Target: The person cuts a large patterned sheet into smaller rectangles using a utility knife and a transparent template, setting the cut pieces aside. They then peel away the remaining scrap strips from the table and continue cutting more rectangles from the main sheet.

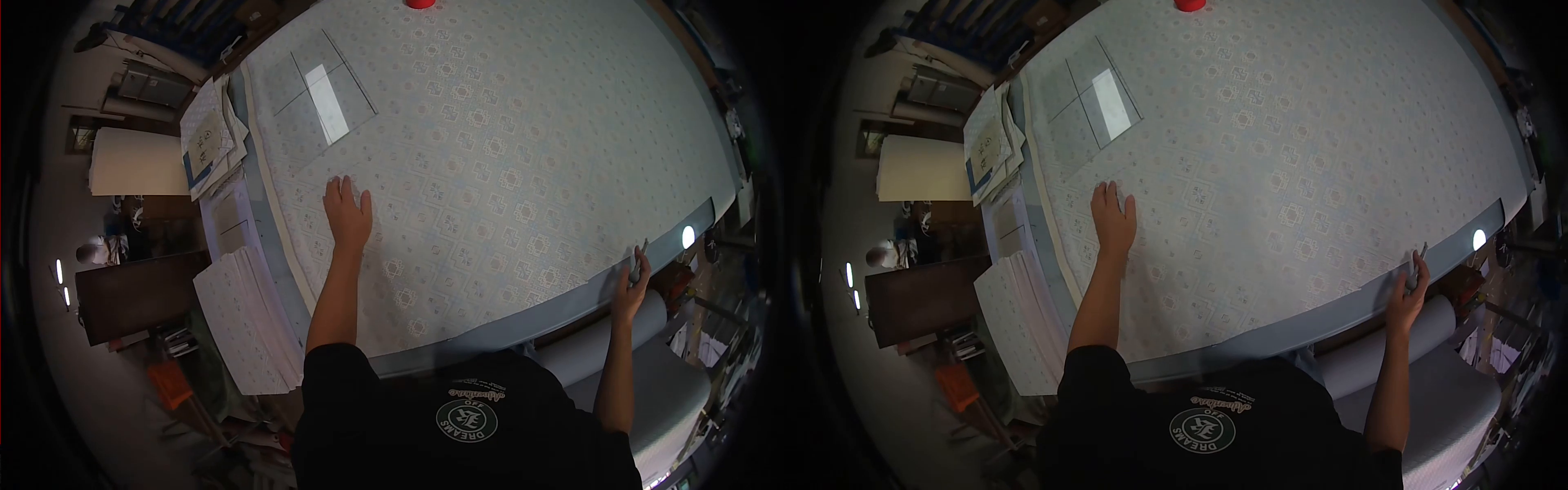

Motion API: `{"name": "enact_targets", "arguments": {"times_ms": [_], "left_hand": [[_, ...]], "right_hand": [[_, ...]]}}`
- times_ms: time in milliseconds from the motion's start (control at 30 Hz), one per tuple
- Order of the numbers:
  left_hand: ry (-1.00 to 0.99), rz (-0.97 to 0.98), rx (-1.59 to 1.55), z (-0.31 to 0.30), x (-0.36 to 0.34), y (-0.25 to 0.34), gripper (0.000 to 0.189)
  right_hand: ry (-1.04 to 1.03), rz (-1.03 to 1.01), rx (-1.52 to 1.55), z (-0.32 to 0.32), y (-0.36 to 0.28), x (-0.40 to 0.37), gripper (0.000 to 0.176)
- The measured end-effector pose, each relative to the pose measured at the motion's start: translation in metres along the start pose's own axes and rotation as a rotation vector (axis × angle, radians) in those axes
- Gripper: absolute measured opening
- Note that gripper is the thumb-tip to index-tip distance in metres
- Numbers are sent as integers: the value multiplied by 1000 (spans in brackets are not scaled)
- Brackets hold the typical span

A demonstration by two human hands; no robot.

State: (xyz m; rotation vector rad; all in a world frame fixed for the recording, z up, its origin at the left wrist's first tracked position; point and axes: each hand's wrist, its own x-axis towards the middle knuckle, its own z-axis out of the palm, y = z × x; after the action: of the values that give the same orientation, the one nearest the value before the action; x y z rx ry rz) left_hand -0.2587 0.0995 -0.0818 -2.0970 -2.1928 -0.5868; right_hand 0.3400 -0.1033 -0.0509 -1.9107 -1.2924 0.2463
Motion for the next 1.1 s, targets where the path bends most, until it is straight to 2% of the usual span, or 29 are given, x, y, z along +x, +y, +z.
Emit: {"name": "enact_targets", "arguments": {"times_ms": [67,100,167,300,367,400,467,500,567,600,667,700,767,833,900,933,1033,1100], "left_hand": [[-54,77,-104,-13,-7,0,59],[-49,75,-102,-21,-5,2,59],[-175,21,-114,-36,11,4,62],[-182,65,-67,-44,27,3,66],[-265,-39,-63,-53,33,13,68],[-252,-32,-71,-60,39,17,68],[-453,-152,78,-74,61,24,67],[-472,-143,80,-83,64,22,67],[-526,36,112,-104,77,10,51],[-520,51,110,-113,88,2,51],[-898,121,5,-129,108,-8,32],[-895,136,11,-144,111,8,32],[-739,87,-252,-201,110,60,20],[-840,94,-414,-237,122,104,19],[-792,185,-510,-256,140,134,17],[-732,261,-600,-254,146,142,16],[-685,309,-674,-215,167,184,19],[-754,445,-404,-151,173,202,22]], "right_hand": [[26,92,80,7,9,19,43],[26,88,84,10,12,27,43],[58,46,14,21,16,42,44],[78,118,83,37,25,47,45],[60,17,-9,34,20,45,44],[74,9,-9,34,26,44,44],[95,-19,71,37,40,45,45],[93,-2,60,34,40,43,45],[98,58,203,33,22,41,46],[114,60,203,31,19,39,46],[100,20,126,30,15,42,46],[115,26,129,31,15,45,46],[103,25,70,31,19,43,46],[116,3,21,34,20,44,45],[128,-29,-34,33,19,46,45],[123,-15,-40,33,18,47,45],[120,-4,-33,32,14,46,45],[131,-8,-18,33,14,48,45]]}}
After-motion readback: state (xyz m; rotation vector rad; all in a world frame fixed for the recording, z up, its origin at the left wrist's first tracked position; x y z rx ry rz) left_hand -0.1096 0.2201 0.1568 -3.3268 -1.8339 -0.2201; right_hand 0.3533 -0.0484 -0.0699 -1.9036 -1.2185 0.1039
